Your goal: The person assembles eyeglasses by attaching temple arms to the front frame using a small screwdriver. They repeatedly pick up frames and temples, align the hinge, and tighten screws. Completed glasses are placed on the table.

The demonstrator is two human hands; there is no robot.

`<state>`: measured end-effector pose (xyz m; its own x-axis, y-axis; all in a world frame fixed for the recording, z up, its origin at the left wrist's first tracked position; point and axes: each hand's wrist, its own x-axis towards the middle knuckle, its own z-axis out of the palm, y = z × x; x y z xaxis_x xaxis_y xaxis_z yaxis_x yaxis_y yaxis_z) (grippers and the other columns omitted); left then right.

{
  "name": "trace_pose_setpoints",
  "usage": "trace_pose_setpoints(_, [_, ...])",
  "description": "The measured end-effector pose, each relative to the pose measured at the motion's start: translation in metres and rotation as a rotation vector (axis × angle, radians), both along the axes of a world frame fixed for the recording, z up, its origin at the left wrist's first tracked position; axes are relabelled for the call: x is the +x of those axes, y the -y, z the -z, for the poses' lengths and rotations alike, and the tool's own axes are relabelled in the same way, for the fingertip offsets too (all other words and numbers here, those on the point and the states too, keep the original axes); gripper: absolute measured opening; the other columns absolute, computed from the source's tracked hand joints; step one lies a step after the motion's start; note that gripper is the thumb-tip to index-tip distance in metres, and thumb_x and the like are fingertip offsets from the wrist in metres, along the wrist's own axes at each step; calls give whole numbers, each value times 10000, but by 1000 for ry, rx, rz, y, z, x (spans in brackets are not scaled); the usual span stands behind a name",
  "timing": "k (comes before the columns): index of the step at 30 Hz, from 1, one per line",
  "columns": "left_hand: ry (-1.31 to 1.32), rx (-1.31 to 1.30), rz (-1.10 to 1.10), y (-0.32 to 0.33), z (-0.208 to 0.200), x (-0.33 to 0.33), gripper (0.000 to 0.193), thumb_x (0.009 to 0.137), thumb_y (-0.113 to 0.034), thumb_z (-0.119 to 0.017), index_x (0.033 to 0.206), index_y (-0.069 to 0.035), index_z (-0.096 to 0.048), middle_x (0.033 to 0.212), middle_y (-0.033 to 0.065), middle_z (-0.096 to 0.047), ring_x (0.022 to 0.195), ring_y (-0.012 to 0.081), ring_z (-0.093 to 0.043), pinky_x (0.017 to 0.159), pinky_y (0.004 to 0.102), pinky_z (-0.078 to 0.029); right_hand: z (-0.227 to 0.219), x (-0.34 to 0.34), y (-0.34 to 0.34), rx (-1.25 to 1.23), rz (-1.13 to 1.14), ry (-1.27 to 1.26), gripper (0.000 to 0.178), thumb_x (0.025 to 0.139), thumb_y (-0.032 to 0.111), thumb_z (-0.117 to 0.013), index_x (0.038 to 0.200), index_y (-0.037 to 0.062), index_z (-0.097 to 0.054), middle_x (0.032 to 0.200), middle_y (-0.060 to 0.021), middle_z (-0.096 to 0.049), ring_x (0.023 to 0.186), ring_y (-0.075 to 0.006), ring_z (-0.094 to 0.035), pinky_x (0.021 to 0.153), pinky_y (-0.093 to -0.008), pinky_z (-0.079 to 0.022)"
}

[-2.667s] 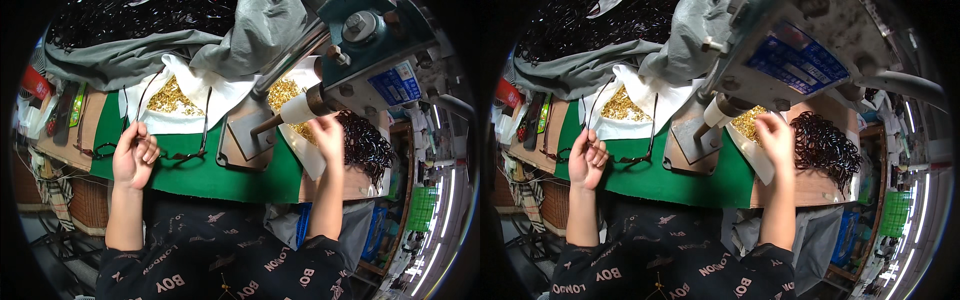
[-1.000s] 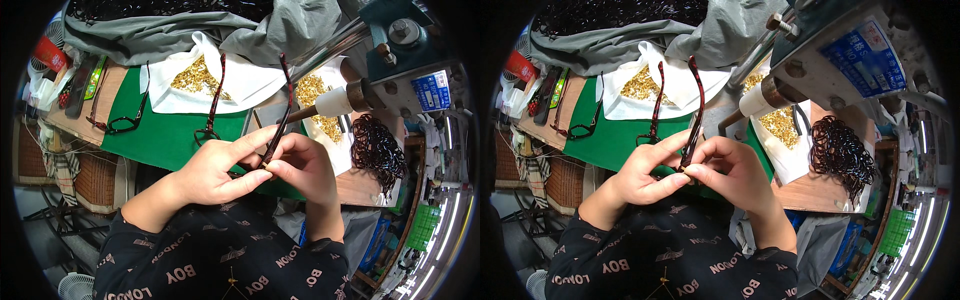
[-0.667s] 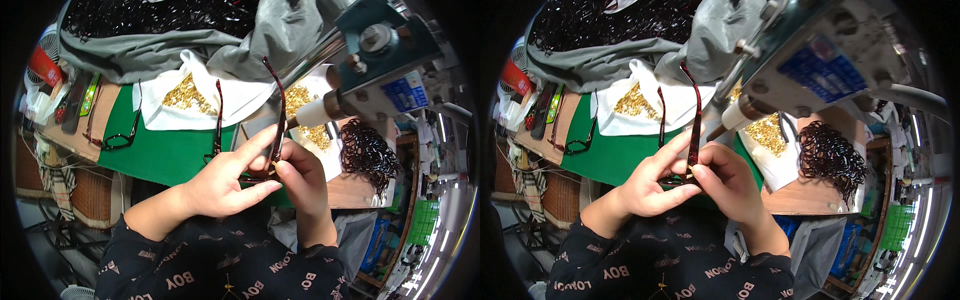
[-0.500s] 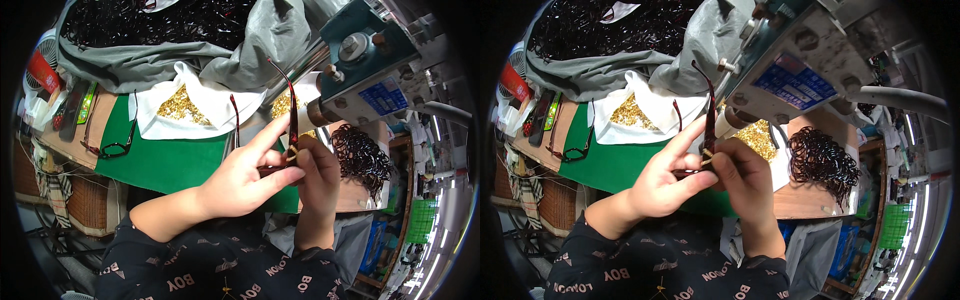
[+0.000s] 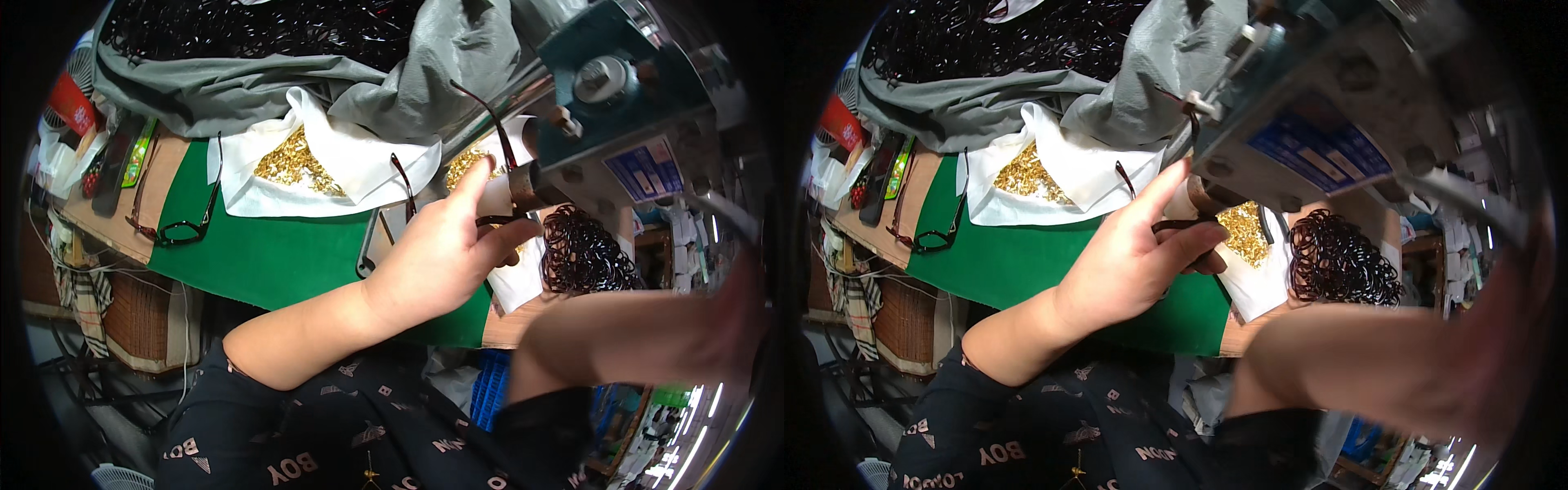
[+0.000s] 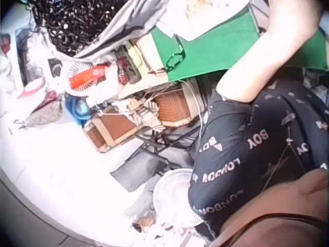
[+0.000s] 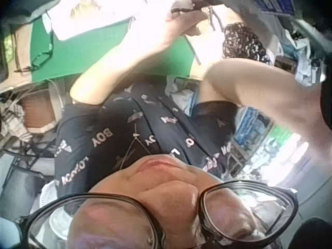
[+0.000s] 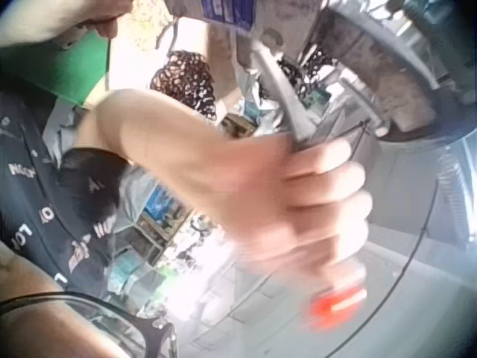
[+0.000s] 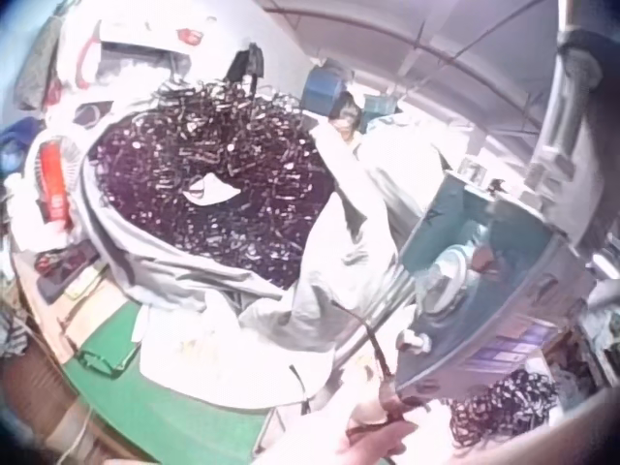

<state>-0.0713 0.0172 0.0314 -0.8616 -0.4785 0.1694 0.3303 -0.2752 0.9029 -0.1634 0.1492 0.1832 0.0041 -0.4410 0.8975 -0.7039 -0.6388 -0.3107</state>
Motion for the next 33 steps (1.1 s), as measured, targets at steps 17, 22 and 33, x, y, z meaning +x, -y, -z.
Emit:
trace_pose_setpoints(17, [1013,-828,-506,41,13,202,477,819,-246,-625,1162,45,-465,657,157,-609,606,279,-629,540,323,-485,102,-39,13,-170,425,443,409,929,136,-425,1301,-14,-346,1253,-194,-484,1153,-269,-490,1000,-368,-373])
trace_pose_setpoints(22, [985,-895,-383,76,21,218,411,774,-228,-641,1108,-15,-531,681,129,-611,632,266,-622,566,341,-479,131,-48,11,-89,464,425,398,923,98,-455,1289,-21,-356,1226,-142,-502,1122,-223,-500,936,-307,-381])
trace_pose_setpoints(33, [1425,-1414,-1060,339,29,150,195,739,-99,-523,851,-23,-663,965,129,-626,968,273,-565,796,401,-491,156,-22,-42,154,721,486,376,919,64,-428,1289,14,-383,1199,-105,-498,1103,-163,-469,929,-267,-349])
